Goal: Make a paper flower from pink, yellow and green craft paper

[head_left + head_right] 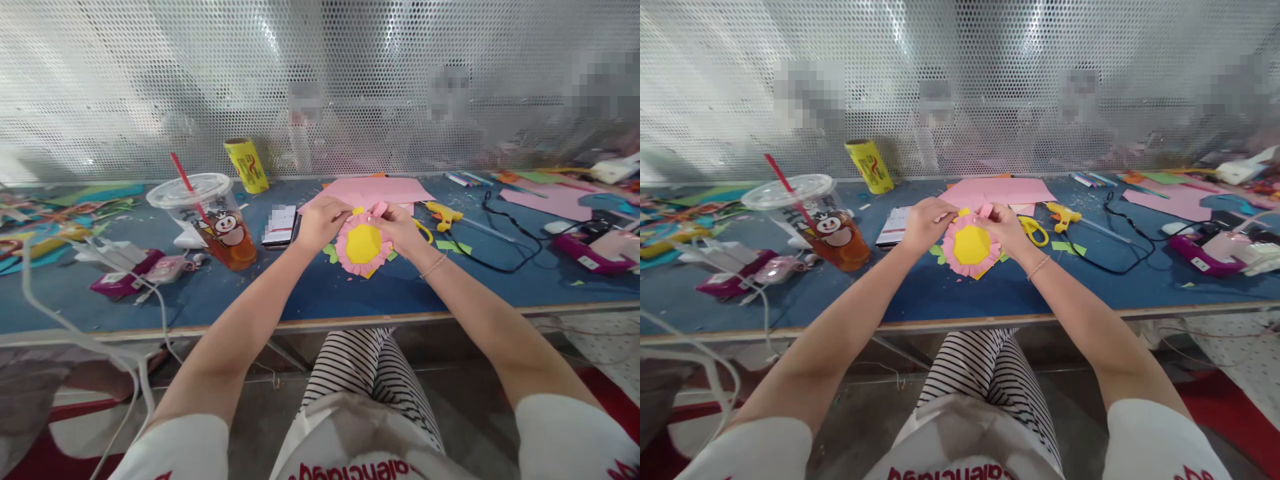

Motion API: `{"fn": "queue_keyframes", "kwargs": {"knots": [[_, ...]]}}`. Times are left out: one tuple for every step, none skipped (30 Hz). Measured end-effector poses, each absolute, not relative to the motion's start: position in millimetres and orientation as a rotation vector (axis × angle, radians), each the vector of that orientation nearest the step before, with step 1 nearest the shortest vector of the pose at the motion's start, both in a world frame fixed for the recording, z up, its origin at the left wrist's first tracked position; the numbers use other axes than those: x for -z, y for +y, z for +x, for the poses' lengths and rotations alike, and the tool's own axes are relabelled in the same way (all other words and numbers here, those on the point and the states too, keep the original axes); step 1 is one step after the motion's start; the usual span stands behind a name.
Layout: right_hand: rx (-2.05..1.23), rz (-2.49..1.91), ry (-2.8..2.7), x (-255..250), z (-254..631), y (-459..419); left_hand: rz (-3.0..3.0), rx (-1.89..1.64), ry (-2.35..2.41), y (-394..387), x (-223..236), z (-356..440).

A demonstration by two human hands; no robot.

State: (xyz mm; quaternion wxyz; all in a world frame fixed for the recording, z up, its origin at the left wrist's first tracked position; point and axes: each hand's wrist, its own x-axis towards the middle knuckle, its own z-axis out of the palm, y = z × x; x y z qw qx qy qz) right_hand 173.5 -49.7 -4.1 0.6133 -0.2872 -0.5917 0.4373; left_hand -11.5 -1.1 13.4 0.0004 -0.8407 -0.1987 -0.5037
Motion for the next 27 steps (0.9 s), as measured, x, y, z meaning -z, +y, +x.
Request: {"fn": "queue_keyframes", "kwargs": {"knots": [[-1.008,-0.663,-1.360,4.1,173.4,-49.7,-2.595,1.566,-0.593,-0.3,-12.2,-11.4],[-1.006,-0.668,-1.359,4.1,173.3,-49.6,-2.558,1.552,-0.573,0.1,-11.4,-11.2],[-1.003,-0.675,-1.360,4.2,173.4,-49.6,-2.531,1.541,-0.560,0.1,-10.8,-11.0],[-1.000,-0.682,-1.362,4.3,173.5,-49.6,-2.512,1.532,-0.554,-0.1,-10.4,-10.9],[-0.998,-0.687,-1.364,4.3,173.6,-49.7,-2.502,1.525,-0.550,-0.3,-10.2,-10.8],[-0.997,-0.690,-1.367,4.4,173.7,-49.8,-2.497,1.522,-0.543,-0.4,-10.0,-10.8],[-0.996,-0.690,-1.368,4.4,173.8,-50.0,-2.496,1.523,-0.534,-0.3,-9.9,-10.9],[-0.994,-0.687,-1.369,4.4,173.9,-50.1,-2.496,1.527,-0.523,-0.1,-9.7,-11.1],[-0.991,-0.684,-1.369,4.5,173.9,-50.3,-2.498,1.532,-0.512,0.1,-9.5,-11.3],[-0.987,-0.682,-1.369,4.6,173.8,-50.3,-2.502,1.537,-0.501,0.4,-9.3,-11.6],[-0.983,-0.682,-1.368,4.7,173.8,-50.2,-2.507,1.543,-0.496,0.7,-9.1,-11.7],[-0.980,-0.685,-1.367,4.9,173.8,-50.1,-2.514,1.548,-0.494,0.8,-8.9,-11.9],[-0.977,-0.687,-1.365,5.2,173.7,-49.8,-2.522,1.551,-0.495,0.9,-8.7,-11.9],[-0.976,-0.690,-1.362,5.4,173.7,-49.5,-2.530,1.553,-0.495,0.9,-8.7,-12.0],[-0.975,-0.695,-1.360,5.6,173.7,-49.3,-2.535,1.553,-0.494,0.8,-8.7,-11.9],[-0.973,-0.700,-1.358,5.7,173.7,-49.1,-2.536,1.552,-0.491,0.7,-8.7,-11.8],[-0.971,-0.707,-1.359,5.7,173.7,-49.0,-2.532,1.550,-0.486,0.5,-8.8,-11.7],[-0.968,-0.711,-1.361,5.5,173.7,-49.0,-2.526,1.549,-0.478,0.4,-9.0,-11.7],[-0.966,-0.712,-1.363,5.2,173.7,-49.1,-2.519,1.548,-0.468,0.3,-9.3,-11.6],[-0.963,-0.712,-1.367,4.9,173.6,-49.3,-2.514,1.545,-0.457,0.3,-9.5,-11.6],[-0.961,-0.712,-1.369,4.5,173.6,-49.6,-2.512,1.541,-0.451,0.4,-9.7,-11.6],[-0.961,-0.715,-1.372,4.1,173.5,-49.8,-2.513,1.537,-0.450,0.4,-10.0,-11.6],[-0.962,-0.720,-1.373,3.8,173.5,-50.0,-2.517,1.533,-0.453,0.4,-10.2,-11.5],[-0.962,-0.725,-1.373,3.7,173.6,-50.1,-2.521,1.530,-0.457,0.4,-10.3,-11.5],[-0.962,-0.730,-1.373,3.7,173.7,-50.1,-2.524,1.528,-0.460,0.3,-10.4,-11.3],[-0.961,-0.730,-1.373,3.9,173.8,-50.0,-2.528,1.525,-0.459,0.3,-10.5,-11.2],[-0.961,-0.726,-1.373,4.3,173.9,-49.7,-2.530,1.522,-0.456,0.2,-10.6,-11.1]]}}
